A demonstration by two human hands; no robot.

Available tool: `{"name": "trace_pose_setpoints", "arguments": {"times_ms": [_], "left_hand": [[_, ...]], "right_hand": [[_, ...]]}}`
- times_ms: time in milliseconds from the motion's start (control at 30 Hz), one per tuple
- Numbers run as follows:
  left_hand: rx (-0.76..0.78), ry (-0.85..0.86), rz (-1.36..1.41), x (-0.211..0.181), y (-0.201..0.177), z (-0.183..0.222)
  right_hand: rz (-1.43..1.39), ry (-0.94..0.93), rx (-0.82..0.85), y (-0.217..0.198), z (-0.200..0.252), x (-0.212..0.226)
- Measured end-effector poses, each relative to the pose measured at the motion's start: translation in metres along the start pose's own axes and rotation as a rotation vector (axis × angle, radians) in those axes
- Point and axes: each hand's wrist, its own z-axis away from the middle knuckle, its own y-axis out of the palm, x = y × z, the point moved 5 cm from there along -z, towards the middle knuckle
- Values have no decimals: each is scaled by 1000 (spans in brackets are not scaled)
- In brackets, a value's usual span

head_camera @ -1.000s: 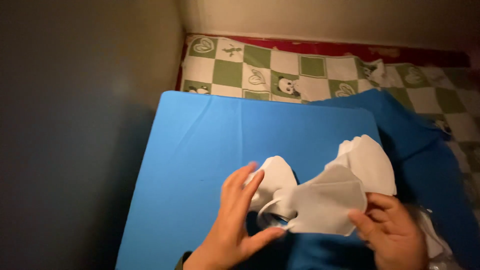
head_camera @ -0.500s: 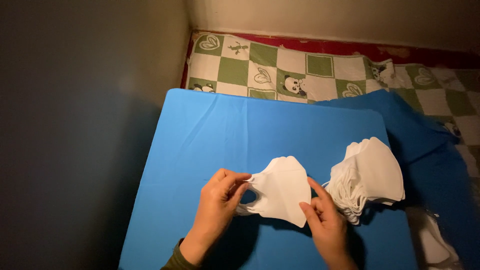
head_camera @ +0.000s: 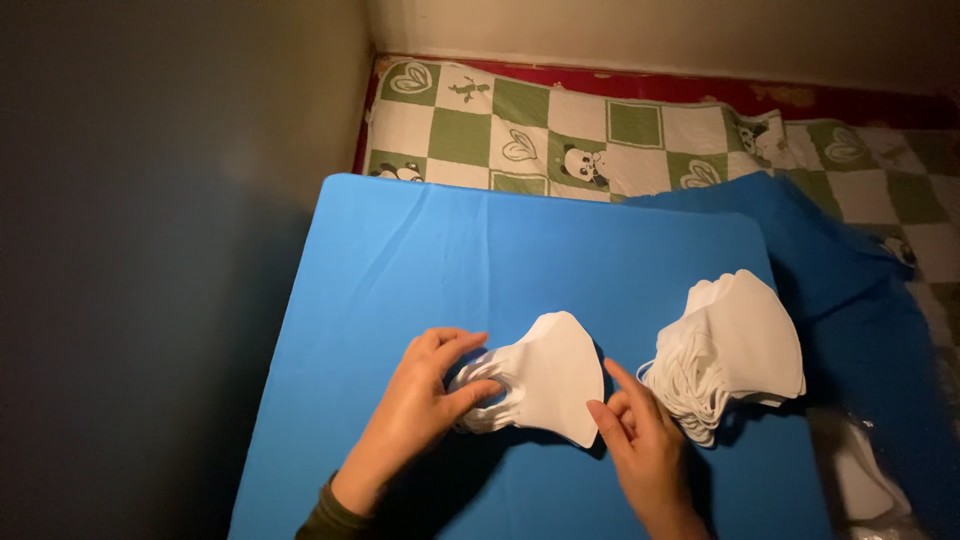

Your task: The person is organizing a large quantity of white fabric masks by picking them up one by one, inspecting them, and then either stacking them neatly or placing them into a plastic sleeve.

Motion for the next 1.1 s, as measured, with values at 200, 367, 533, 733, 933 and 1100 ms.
{"name": "trace_pose_setpoints", "arguments": {"times_ms": [200, 367, 533, 733, 933, 1100], "left_hand": [[148, -72, -189, 2, 29, -45], [229, -35, -322, 7, 64, -75], [324, -181, -425, -1, 72, -82], [344, -161, -324, 34, 97, -91], [188, 68, -5, -19, 62, -32], [-45, 579, -273, -69, 51, 33]], "right_hand": [[164, 103, 58, 6, 4, -5], [216, 10, 10, 13, 9, -10], [299, -12, 18, 12, 9, -3], [216, 28, 15, 14, 12, -14], [109, -21, -22, 14, 22, -28], [-370, 124, 90, 12, 45, -29]]}}
